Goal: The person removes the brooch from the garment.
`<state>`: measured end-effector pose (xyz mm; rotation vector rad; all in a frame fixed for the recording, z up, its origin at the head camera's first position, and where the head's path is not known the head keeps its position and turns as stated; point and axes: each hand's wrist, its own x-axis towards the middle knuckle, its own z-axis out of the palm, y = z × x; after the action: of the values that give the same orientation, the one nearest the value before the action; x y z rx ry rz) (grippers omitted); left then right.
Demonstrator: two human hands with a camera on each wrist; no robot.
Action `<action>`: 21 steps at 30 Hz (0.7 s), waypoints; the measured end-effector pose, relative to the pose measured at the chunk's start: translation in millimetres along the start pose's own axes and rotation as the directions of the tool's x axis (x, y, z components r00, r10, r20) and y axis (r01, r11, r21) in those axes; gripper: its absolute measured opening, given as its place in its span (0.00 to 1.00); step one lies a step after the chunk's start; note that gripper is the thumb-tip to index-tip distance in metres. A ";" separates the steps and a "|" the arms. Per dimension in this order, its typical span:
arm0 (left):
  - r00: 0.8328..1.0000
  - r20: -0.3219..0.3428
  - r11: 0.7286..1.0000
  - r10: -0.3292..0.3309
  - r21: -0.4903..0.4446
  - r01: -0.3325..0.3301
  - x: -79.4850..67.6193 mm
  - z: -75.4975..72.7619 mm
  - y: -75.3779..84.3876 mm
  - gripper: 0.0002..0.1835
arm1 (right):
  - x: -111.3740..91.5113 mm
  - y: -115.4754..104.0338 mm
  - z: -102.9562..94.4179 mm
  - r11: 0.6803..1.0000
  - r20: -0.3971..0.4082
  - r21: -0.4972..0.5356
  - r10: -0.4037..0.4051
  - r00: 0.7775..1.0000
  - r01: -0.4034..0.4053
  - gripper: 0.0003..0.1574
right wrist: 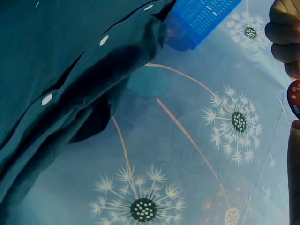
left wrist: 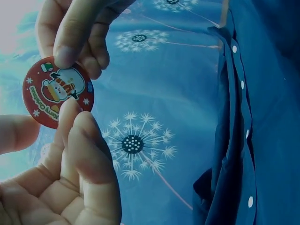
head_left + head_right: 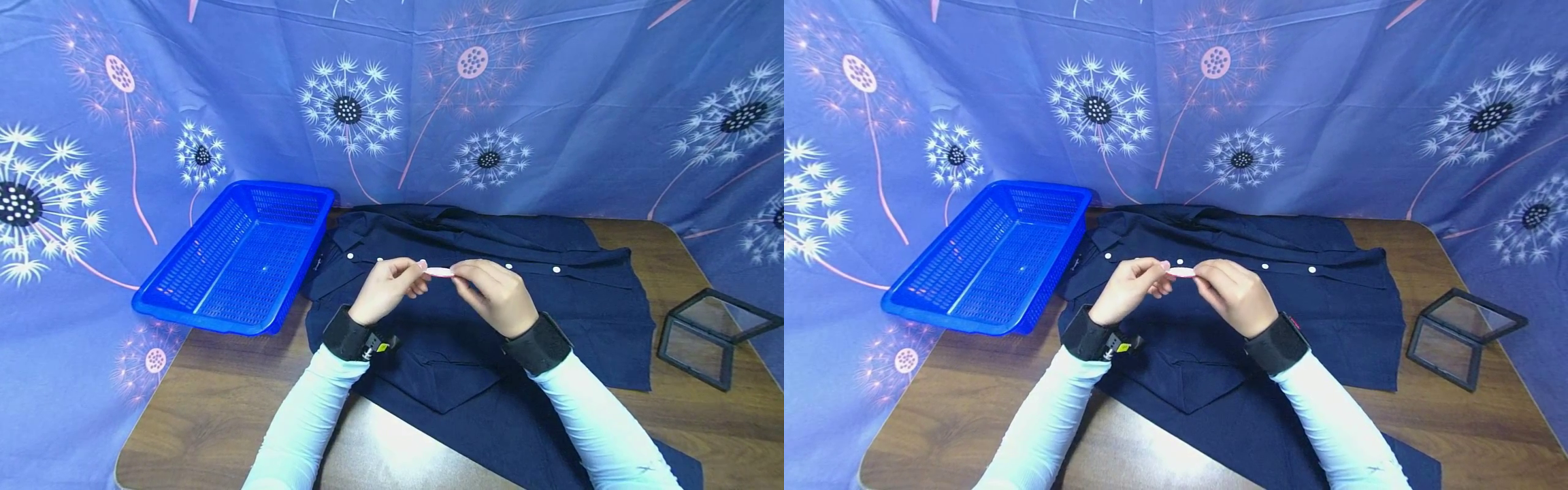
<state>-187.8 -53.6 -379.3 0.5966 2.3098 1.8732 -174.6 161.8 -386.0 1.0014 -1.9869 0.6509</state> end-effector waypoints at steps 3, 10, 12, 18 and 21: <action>1.000 -0.005 0.999 0.031 0.025 -0.031 -2.1 0.6 0.4 0.17 | 0.9 1.4 -1.9 0.999 -0.015 0.029 0.030 0.999 -0.030 0.08; 0.989 -0.102 0.985 0.107 0.149 -0.092 -6.6 -1.2 -1.4 0.13 | -0.6 4.4 -8.3 0.984 -0.041 0.096 0.154 0.987 -0.149 0.11; 0.980 -0.150 0.976 0.132 0.193 -0.102 -7.6 -2.5 -2.2 0.13 | -0.8 4.7 -11.0 0.974 -0.054 0.114 0.204 0.978 -0.197 0.12; 0.947 -0.216 0.934 0.238 0.319 -0.162 -11.7 -8.4 -7.4 0.17 | -0.5 7.1 -22.0 0.934 -0.103 0.198 0.322 0.941 -0.298 0.12; 0.936 -0.208 0.899 0.283 0.399 -0.183 -15.3 -12.2 -10.5 0.23 | -2.8 9.7 -29.2 0.912 -0.113 0.221 0.377 0.919 -0.347 0.11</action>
<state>-180.2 -72.0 -389.0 0.7389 2.9272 1.6945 -169.2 189.4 -373.3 0.6683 -2.0147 1.1142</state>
